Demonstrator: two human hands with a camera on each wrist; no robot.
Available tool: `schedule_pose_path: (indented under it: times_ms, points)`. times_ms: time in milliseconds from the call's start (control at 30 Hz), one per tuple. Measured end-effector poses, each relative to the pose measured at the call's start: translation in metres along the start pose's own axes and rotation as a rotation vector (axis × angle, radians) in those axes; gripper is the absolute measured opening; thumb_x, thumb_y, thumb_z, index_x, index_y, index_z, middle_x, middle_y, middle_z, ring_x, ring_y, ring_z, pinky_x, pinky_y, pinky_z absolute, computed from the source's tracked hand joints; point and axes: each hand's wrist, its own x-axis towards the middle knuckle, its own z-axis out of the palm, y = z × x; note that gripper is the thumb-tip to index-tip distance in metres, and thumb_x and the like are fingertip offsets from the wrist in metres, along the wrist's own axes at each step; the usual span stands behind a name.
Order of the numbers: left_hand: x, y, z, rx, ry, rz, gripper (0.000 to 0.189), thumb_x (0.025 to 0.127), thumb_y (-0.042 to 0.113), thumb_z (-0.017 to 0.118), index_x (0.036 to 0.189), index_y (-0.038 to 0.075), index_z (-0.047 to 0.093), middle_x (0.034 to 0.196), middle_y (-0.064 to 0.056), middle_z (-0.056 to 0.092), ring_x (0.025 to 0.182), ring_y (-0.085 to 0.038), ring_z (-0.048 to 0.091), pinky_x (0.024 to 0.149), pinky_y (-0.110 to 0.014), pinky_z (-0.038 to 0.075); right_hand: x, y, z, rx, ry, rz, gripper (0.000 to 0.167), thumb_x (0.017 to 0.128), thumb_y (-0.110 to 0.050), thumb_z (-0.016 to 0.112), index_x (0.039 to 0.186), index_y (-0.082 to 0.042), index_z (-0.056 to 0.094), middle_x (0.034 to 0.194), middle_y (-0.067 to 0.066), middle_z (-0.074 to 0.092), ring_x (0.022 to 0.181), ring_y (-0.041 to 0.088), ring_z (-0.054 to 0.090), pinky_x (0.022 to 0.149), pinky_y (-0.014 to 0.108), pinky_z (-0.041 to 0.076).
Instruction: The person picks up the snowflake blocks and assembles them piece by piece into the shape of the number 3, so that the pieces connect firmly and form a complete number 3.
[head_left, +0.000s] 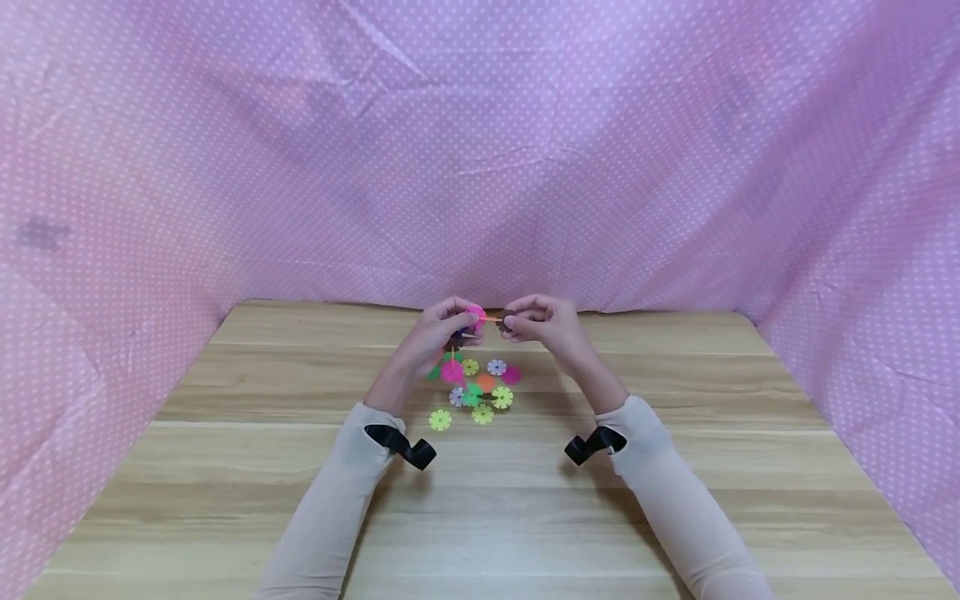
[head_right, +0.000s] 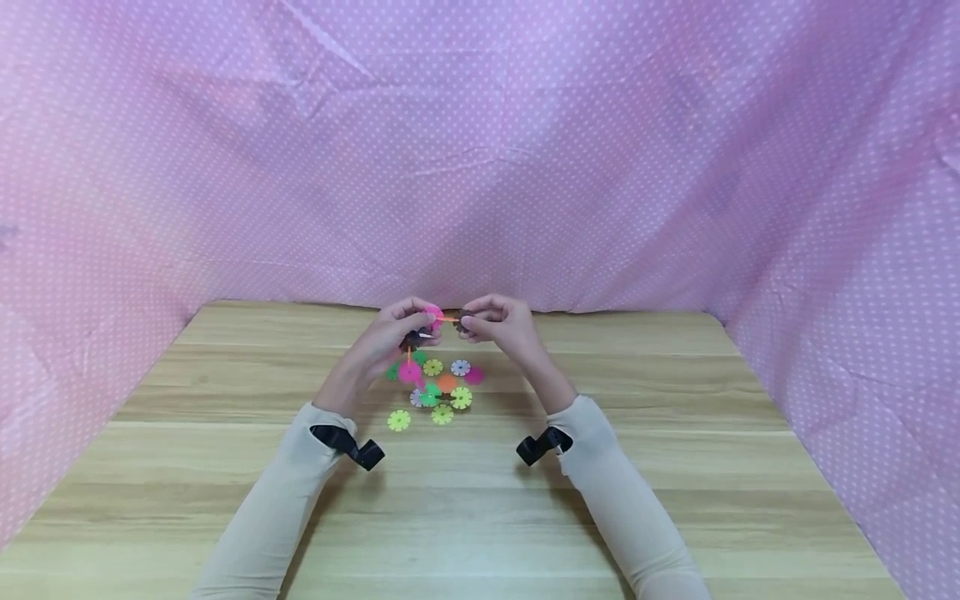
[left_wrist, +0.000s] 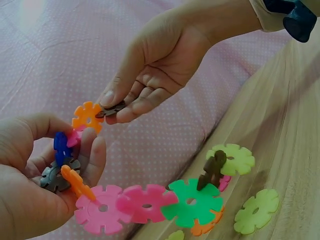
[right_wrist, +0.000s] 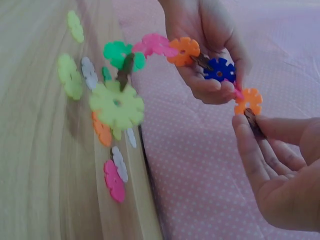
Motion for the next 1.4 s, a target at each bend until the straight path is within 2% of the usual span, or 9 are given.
schedule_pose_path:
  times_ms: [233, 367, 467, 600, 800, 967, 1133, 1267, 1400]
  points:
    - [0.001, 0.005, -0.008, 0.027, -0.014, -0.034, 0.007, 0.103, 0.011, 0.056, 0.104, 0.009, 0.063, 0.090, -0.002, 0.069, 0.079, -0.014, 0.072, 0.081, -0.027, 0.064, 0.003, -0.002, -0.010, -0.136, -0.117, 0.076, 0.040, 0.094, -0.007, 0.072, 0.130, 0.005, 0.060, 0.098, 0.009, 0.077, 0.085, 0.018, 0.076, 0.091, 0.047, 0.062]
    - [0.000, 0.010, -0.013, 0.014, -0.002, -0.041, 0.008, 0.103, 0.010, 0.056, 0.102, 0.010, 0.063, 0.088, -0.001, 0.069, 0.079, -0.015, 0.072, 0.083, -0.029, 0.064, 0.004, -0.003, -0.019, -0.275, -0.211, 0.118, 0.042, 0.093, -0.009, 0.073, 0.130, 0.006, 0.061, 0.101, 0.011, 0.077, 0.096, 0.033, 0.075, 0.095, 0.055, 0.059]
    - [-0.002, 0.013, -0.018, 0.003, 0.006, -0.034, 0.009, 0.103, 0.010, 0.056, 0.101, 0.012, 0.064, 0.085, 0.000, 0.069, 0.077, -0.014, 0.071, 0.082, -0.028, 0.064, 0.004, -0.003, -0.025, -0.373, -0.278, 0.125, 0.039, 0.093, -0.009, 0.072, 0.127, 0.007, 0.063, 0.105, 0.020, 0.075, 0.102, 0.039, 0.071, 0.092, 0.053, 0.060]
    - [-0.004, 0.018, -0.024, 0.001, 0.003, 0.000, 0.010, 0.103, 0.009, 0.055, 0.100, 0.012, 0.065, 0.084, 0.001, 0.069, 0.077, -0.013, 0.070, 0.081, -0.028, 0.063, 0.007, 0.003, -0.028, -0.504, -0.361, 0.132, 0.036, 0.092, -0.009, 0.074, 0.123, 0.007, 0.066, 0.106, 0.023, 0.074, 0.095, 0.031, 0.071, 0.086, 0.040, 0.061]
    - [-0.006, 0.020, -0.029, 0.000, 0.011, 0.009, 0.011, 0.103, 0.009, 0.054, 0.099, 0.012, 0.064, 0.083, 0.001, 0.067, 0.078, -0.012, 0.068, 0.082, -0.026, 0.063, 0.012, 0.022, -0.022, -0.699, -0.466, 0.158, 0.030, 0.087, -0.011, 0.080, 0.112, 0.002, 0.071, 0.092, 0.009, 0.075, 0.082, 0.015, 0.067, 0.080, 0.028, 0.056]
    - [-0.005, 0.017, -0.029, 0.005, 0.011, -0.001, 0.010, 0.103, 0.009, 0.055, 0.098, 0.013, 0.064, 0.084, 0.002, 0.067, 0.076, -0.010, 0.067, 0.077, -0.022, 0.061, 0.014, 0.034, -0.012, -0.772, -0.472, 0.134, 0.026, 0.082, -0.006, 0.083, 0.101, 0.004, 0.068, 0.078, 0.003, 0.061, 0.072, 0.011, 0.053, 0.068, 0.022, 0.047]
    - [-0.004, 0.014, -0.028, 0.024, 0.010, -0.008, 0.012, 0.102, 0.010, 0.056, 0.097, 0.015, 0.065, 0.082, 0.003, 0.067, 0.075, -0.009, 0.066, 0.076, -0.021, 0.060, 0.012, 0.037, -0.007, -0.825, -0.442, 0.163, 0.022, 0.080, -0.005, 0.082, 0.092, 0.000, 0.064, 0.084, 0.003, 0.061, 0.077, 0.013, 0.052, 0.067, 0.021, 0.046]
    - [-0.004, 0.012, -0.027, 0.019, 0.006, -0.008, 0.010, 0.102, 0.010, 0.056, 0.098, 0.014, 0.065, 0.085, 0.000, 0.067, 0.076, -0.010, 0.067, 0.077, -0.022, 0.061, 0.012, 0.036, -0.010, -0.779, -0.367, 0.171, 0.017, 0.081, 0.002, 0.078, 0.088, 0.000, 0.063, 0.090, 0.008, 0.069, 0.076, 0.014, 0.056, 0.066, 0.023, 0.051]
    - [-0.004, 0.012, -0.025, 0.031, -0.003, -0.019, 0.010, 0.103, 0.012, 0.056, 0.098, 0.014, 0.064, 0.086, 0.000, 0.067, 0.077, -0.010, 0.067, 0.083, -0.026, 0.061, 0.013, 0.036, -0.021, -0.656, -0.277, 0.178, 0.011, 0.084, 0.004, 0.075, 0.090, 0.002, 0.066, 0.087, 0.010, 0.071, 0.071, 0.015, 0.058, 0.065, 0.026, 0.056]
